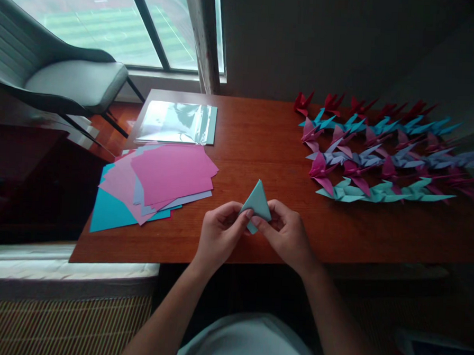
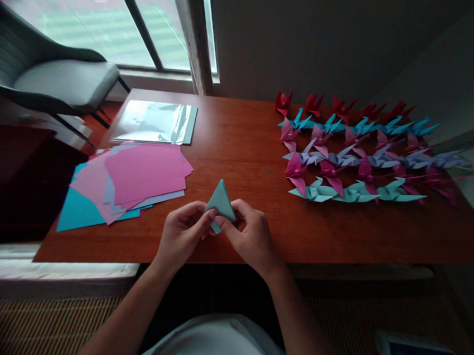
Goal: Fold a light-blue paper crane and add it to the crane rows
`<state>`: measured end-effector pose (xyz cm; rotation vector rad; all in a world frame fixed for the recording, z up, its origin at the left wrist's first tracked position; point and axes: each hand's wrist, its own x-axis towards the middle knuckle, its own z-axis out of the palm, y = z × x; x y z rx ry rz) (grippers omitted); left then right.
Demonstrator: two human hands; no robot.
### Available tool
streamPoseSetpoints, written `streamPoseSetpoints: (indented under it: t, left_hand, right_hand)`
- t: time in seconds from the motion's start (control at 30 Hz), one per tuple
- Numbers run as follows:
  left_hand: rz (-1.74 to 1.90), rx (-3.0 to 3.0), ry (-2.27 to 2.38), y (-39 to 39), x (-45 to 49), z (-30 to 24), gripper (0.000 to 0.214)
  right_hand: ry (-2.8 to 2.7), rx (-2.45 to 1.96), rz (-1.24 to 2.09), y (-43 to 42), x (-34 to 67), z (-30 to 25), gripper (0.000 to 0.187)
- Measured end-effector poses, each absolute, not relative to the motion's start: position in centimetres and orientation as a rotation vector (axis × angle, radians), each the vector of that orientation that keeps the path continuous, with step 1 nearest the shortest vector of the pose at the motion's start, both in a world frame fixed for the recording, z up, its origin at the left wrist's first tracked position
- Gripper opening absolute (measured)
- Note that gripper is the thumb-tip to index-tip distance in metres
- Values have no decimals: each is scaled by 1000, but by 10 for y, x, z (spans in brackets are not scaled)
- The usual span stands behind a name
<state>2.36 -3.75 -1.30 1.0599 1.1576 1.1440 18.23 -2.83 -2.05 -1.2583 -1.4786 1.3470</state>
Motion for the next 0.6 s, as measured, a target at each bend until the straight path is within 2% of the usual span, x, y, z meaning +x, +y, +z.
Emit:
streamPoseSetpoints:
  t: [0.3,0.5,0.6]
  left_hand:
    - [1148,1090,1238,-40,23,-15,33]
    - [1139,1072,1213,-39,22,-13,33]
    - [1128,1126,1248,-39,22,-15,32]
  right_hand:
    - [-1446,-1217,1448,-30,181,-21,26]
    - [-1411,-1135,1457,-29,183,-20,19]
    - [-1386,-1176,1414,-26,185,-18,22]
